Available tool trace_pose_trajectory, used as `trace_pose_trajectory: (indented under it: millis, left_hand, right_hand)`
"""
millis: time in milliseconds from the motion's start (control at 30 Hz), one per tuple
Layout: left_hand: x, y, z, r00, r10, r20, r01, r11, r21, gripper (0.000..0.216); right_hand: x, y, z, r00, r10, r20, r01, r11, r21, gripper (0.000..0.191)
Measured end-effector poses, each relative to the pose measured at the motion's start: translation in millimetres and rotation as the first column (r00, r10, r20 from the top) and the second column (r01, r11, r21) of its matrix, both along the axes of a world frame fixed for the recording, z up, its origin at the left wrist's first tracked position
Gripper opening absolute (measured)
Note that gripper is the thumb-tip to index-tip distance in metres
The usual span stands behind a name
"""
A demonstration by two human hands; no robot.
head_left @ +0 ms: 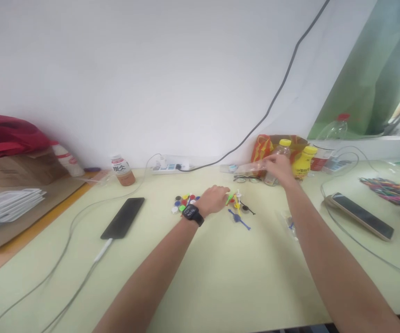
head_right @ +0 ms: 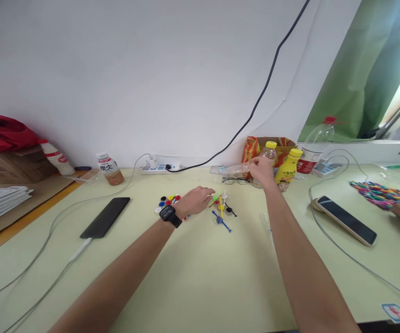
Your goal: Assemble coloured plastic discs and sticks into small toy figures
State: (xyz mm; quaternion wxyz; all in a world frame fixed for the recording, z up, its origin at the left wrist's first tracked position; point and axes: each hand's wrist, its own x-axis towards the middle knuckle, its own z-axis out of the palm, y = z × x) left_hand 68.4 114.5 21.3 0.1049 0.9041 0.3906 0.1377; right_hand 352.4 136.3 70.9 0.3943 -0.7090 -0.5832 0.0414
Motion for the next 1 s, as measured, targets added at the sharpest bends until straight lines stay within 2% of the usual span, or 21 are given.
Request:
trace_pose_trajectory:
  millis: [133,333,467,600,667,767,867,967,1000]
  left_hand:
    - [18,9,-8.0,0.998,0.044,0.037,-0.042,0.998,-0.056,0.025]
    - [30,15,-22.3,0.983,0.123,0.136,-0.104,0.985,-0.139,0.013]
    - [21,19,-20.5,0.959,0.175,0.221,-0.135,0.973,-0.185,0.008]
    - [-8,29,-6.1,0.908,0.272,0.318,-0.208,0.953,-0.221,0.006]
    - [-26,34,4.0,0.882,0.302,0.362,-0.223,0.944,-0.244,0.010]
    - [-50,38,18.6,0.847,0.324,0.421,-0.199,0.929,-0.313,0.030]
    - [-66,39,28.5,0.831,0.335,0.445,-0.165,0.911,-0.378,0.035]
    - [-75,40,31.2,0.818,0.339,0.465,-0.124,0.893,-0.433,0.037]
    - [-77,40,30.8,0.814,0.341,0.471,-0.105,0.883,-0.458,0.038]
  right_hand:
    - [-17,9,-17.0,0.987,0.103,0.122,-0.090,0.990,-0.105,0.047]
    - [-40,1,-30.9,0.935,0.295,0.197,-0.228,0.926,-0.302,0.021]
    - [-52,-5,-29.7,0.890,0.407,0.206,-0.292,0.855,-0.428,0.012]
    - [-71,-13,-28.6,0.850,0.482,0.214,-0.317,0.791,-0.523,0.022]
    - [-85,-19,-30.0,0.821,0.530,0.211,-0.331,0.743,-0.582,0.032]
    - [-103,-29,-31.4,0.765,0.615,0.190,-0.359,0.653,-0.667,0.042]
    - [-109,-36,-28.2,0.713,0.685,0.149,-0.388,0.563,-0.730,0.035]
    - [-101,-37,-19.6,0.661,0.747,0.067,-0.396,0.424,-0.814,0.026]
    - [-98,-37,-16.1,0.654,0.755,0.048,-0.396,0.396,-0.829,0.024]
